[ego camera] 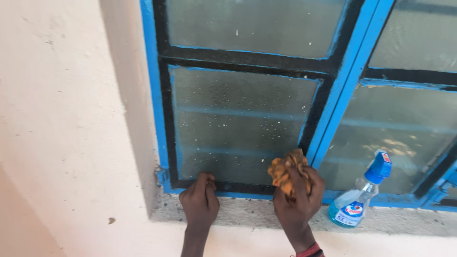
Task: The person sprays window cleaning liquid on a window pane and wipes the surface thoroughly with a cloth by hand.
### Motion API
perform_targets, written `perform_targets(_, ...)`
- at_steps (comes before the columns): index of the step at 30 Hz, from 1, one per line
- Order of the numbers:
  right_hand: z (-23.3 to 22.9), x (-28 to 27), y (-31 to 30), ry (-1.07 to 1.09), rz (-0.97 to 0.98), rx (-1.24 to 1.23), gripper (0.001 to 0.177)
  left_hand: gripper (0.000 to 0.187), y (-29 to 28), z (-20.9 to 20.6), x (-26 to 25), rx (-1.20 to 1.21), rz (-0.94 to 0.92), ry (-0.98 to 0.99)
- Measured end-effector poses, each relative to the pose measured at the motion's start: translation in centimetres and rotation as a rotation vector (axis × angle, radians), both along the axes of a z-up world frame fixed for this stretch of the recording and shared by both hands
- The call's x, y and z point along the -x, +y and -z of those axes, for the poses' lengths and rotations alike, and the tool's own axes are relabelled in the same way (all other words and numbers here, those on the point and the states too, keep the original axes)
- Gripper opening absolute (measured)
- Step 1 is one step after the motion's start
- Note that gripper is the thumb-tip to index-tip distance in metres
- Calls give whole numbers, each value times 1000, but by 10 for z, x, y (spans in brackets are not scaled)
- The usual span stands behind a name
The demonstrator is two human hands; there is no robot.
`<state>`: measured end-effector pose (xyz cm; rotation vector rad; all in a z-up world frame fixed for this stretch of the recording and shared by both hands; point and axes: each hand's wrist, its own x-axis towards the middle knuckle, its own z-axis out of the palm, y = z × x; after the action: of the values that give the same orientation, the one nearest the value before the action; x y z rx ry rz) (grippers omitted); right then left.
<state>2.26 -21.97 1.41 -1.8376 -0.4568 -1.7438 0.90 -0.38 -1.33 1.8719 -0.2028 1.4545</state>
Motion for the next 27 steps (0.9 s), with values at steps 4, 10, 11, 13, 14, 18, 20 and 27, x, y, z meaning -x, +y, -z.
perform_targets(4,-5,-5,-6,73,-20,16,54,16,-3,-6,-3,-22,9,69)
perform_targets(10,12,-1,9,258,-80,-82,51,14,0,-10,-3,46,-22,123)
perform_targets(11,14,2,9,317,-80,-102,49,14,0,-10,-2,49,-26,124)
perform_targets(13,17,4,9,309,-88,-101,50,13,0,-8,0,54,-30,118)
perform_targets(14,17,4,6,241,-97,-79,52,13,0,-8,0,57,-30,112)
perform_targets(18,12,-14,-1,64,-53,-21,56,15,0,-11,-3,79,-25,148)
perform_targets(20,14,-28,3,6,-80,0,51,14,1,-8,-3,81,-16,131)
perform_targets(27,16,-11,3,160,-166,118,41,17,1,-7,-4,86,-42,160)
